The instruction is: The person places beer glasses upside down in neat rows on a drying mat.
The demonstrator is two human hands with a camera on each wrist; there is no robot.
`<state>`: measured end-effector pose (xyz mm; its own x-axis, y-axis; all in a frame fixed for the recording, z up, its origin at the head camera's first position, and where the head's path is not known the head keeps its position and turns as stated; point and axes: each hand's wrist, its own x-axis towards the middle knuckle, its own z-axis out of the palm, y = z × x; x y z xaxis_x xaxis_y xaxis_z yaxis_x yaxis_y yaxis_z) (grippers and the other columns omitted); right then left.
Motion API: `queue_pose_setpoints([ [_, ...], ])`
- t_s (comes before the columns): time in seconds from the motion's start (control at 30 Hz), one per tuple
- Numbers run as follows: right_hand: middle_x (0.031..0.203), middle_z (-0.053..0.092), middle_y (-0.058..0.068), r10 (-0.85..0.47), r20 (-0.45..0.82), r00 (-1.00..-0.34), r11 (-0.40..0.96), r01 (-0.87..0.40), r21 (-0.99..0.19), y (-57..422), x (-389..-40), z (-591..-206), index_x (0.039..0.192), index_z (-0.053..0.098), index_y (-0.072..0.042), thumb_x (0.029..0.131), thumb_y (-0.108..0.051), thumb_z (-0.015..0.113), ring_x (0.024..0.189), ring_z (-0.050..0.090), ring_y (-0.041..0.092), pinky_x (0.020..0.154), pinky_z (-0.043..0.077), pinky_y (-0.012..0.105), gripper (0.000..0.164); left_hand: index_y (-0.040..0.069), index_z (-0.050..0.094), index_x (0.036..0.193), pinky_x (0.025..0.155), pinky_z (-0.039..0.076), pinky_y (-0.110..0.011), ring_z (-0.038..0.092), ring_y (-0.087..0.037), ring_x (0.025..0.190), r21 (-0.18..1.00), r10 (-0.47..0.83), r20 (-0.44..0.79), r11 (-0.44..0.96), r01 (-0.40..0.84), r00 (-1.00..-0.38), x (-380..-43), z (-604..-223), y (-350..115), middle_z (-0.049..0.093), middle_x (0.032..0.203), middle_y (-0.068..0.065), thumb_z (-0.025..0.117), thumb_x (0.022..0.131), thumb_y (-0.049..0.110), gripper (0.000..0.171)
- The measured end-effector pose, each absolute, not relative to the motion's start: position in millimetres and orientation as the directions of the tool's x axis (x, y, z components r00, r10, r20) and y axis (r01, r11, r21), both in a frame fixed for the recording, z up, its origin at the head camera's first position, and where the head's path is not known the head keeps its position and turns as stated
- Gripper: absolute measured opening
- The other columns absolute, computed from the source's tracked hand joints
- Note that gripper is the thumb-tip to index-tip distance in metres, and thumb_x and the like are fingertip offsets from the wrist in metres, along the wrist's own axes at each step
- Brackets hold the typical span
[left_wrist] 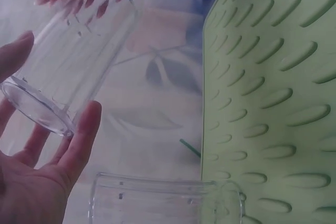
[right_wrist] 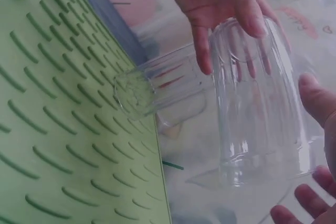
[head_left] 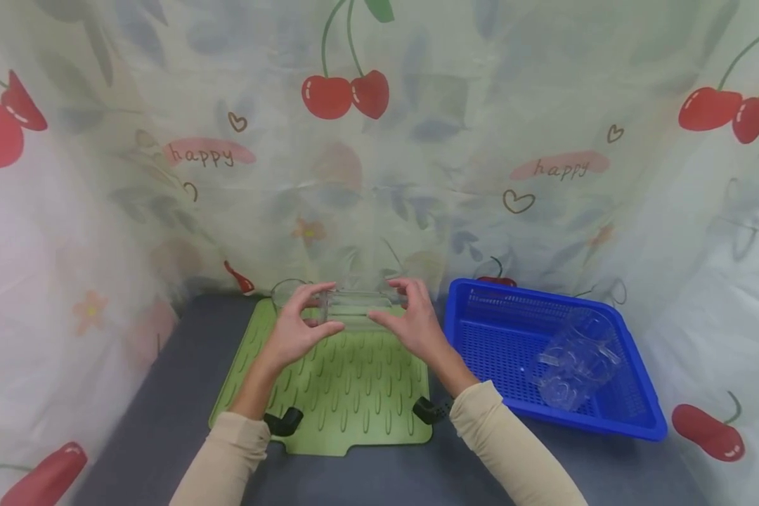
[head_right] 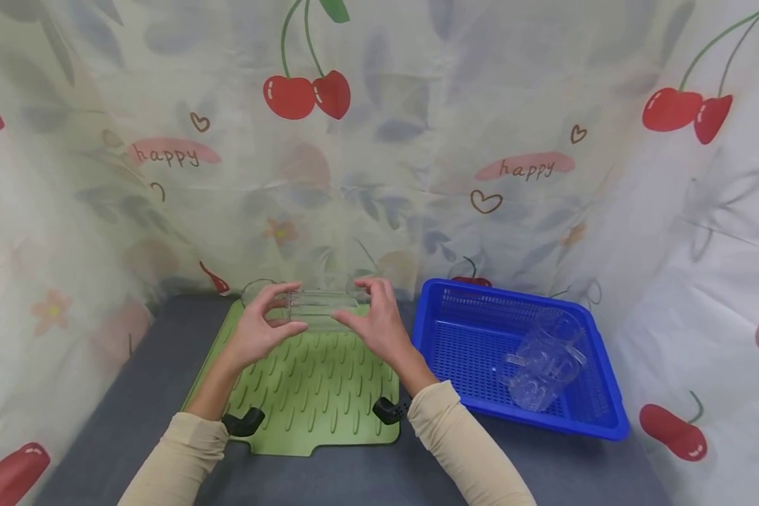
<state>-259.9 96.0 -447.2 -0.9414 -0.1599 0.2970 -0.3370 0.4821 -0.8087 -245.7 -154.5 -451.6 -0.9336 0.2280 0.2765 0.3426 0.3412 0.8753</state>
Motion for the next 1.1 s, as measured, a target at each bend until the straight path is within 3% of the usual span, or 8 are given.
queue_pose_setpoints([
  [0.2, 0.135, 0.05, 0.011, -0.249, 0.46, -0.852, 0.628, -0.504, -0.593, 97, -254, -443, 0.136, 0.056, -0.011, 0.079, -0.039, 0.089, 0.126, 0.05, 0.031, 0.106, 0.048, 0.05, 0.072, 0.035, 0.052, 0.146, 0.088, 0.059, -0.048, 0.055, -0.034, 0.126, 0.843, 0.209, 0.286, 0.41, 0.349, -0.935, -249, -451, -155, 0.047, 0.144, -0.007, 0.083, 0.086, 0.033, 0.068],
  [0.3, 0.135, 0.052, 0.01, -0.289, 0.474, -0.832, 0.667, -0.53, -0.524, 94, -252, -441, 0.137, 0.056, -0.012, 0.074, -0.042, 0.091, 0.125, 0.049, 0.03, 0.103, 0.05, 0.05, 0.077, 0.037, 0.053, 0.145, 0.085, 0.059, -0.041, 0.056, -0.031, 0.121, 0.828, 0.206, 0.295, 0.433, 0.358, -0.933, -249, -451, -156, 0.048, 0.142, -0.005, 0.084, 0.085, 0.037, 0.068],
  [0.4, 0.14, 0.051, 0.008, -0.331, 0.451, -0.829, 0.704, -0.535, -0.467, 89, -251, -440, 0.139, 0.056, -0.016, 0.072, -0.046, 0.091, 0.127, 0.047, 0.031, 0.103, 0.051, 0.05, 0.082, 0.037, 0.053, 0.146, 0.085, 0.059, -0.042, 0.056, -0.032, 0.119, 0.819, 0.204, 0.295, 0.45, 0.357, -0.933, -249, -450, -155, 0.048, 0.142, -0.006, 0.084, 0.085, 0.038, 0.068],
  [0.73, 0.146, 0.049, 0.007, -0.364, 0.36, -0.859, 0.755, -0.499, -0.426, 72, -247, -444, 0.149, 0.049, -0.022, 0.074, -0.047, 0.091, 0.131, 0.044, 0.029, 0.105, 0.05, 0.048, 0.089, 0.04, 0.051, 0.146, 0.082, 0.06, -0.044, 0.058, -0.033, 0.118, 0.816, 0.199, 0.269, 0.472, 0.333, -0.942, -247, -447, -155, 0.051, 0.14, -0.005, 0.081, 0.087, 0.044, 0.066],
  [1.0, 0.142, 0.055, 0.008, -0.368, 0.329, -0.87, 0.803, -0.476, -0.359, 65, -249, -449, 0.151, 0.046, -0.019, 0.077, -0.044, 0.09, 0.126, 0.046, 0.031, 0.103, 0.048, 0.047, 0.09, 0.04, 0.05, 0.148, 0.078, 0.06, -0.043, 0.06, -0.034, 0.116, 0.804, 0.204, 0.265, 0.492, 0.333, -0.942, -244, -443, -154, 0.054, 0.136, -0.004, 0.079, 0.087, 0.049, 0.067],
  [1.1, 0.138, 0.059, 0.008, -0.36, 0.344, -0.867, 0.782, -0.482, -0.394, 66, -250, -450, 0.149, 0.049, -0.017, 0.074, -0.04, 0.092, 0.124, 0.048, 0.03, 0.102, 0.047, 0.046, 0.089, 0.035, 0.048, 0.15, 0.087, 0.059, -0.046, 0.058, -0.032, 0.12, 0.802, 0.221, 0.26, 0.493, 0.338, -0.94, -244, -442, -154, 0.053, 0.136, -0.005, 0.078, 0.088, 0.049, 0.07],
])
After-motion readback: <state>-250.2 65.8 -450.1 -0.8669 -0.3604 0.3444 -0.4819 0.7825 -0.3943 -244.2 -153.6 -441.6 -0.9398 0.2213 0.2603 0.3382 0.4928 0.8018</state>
